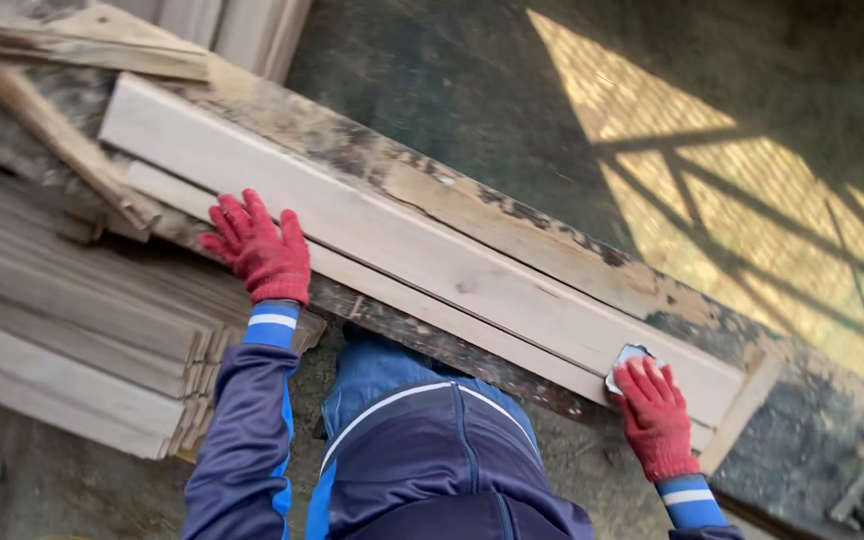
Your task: Sanding a wood plank using a power sander and hand sandpaper.
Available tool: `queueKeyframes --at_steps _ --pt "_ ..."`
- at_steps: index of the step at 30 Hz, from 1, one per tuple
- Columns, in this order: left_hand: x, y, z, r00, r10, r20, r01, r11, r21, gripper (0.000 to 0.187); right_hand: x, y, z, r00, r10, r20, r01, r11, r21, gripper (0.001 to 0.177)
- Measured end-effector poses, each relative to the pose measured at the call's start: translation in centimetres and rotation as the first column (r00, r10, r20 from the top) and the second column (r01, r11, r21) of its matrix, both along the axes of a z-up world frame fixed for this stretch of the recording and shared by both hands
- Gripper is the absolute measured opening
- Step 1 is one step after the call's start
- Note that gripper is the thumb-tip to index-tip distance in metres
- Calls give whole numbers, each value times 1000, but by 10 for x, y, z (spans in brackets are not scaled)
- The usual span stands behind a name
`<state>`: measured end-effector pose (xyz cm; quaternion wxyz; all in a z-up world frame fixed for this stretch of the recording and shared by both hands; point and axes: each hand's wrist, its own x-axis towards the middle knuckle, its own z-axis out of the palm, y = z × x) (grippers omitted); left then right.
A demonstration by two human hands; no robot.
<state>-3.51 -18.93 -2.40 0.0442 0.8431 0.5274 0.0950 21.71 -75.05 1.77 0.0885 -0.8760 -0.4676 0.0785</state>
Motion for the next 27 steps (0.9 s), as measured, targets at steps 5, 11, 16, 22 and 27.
queueKeyframes --at_steps 5,11,16,22,27 --pt "-93 76 0 958 284 -36 -283 959 27 54 10 147 8 921 384 70 -383 923 -24 52" --pt "-102 143 24 932 362 12 -360 929 -81 52 -29 357 29 706 704 78 -708 698 103 42" --pt "-93 219 31 956 289 -47 -293 948 -121 37 -85 517 34 616 786 49 -769 587 252 35" --pt "-113 269 -18 991 131 38 -131 991 -9 26 -138 667 1 616 784 80 -779 591 210 36" --pt "-119 272 -7 996 76 36 -77 997 10 23 -168 760 -20 628 774 82 -768 599 227 40"
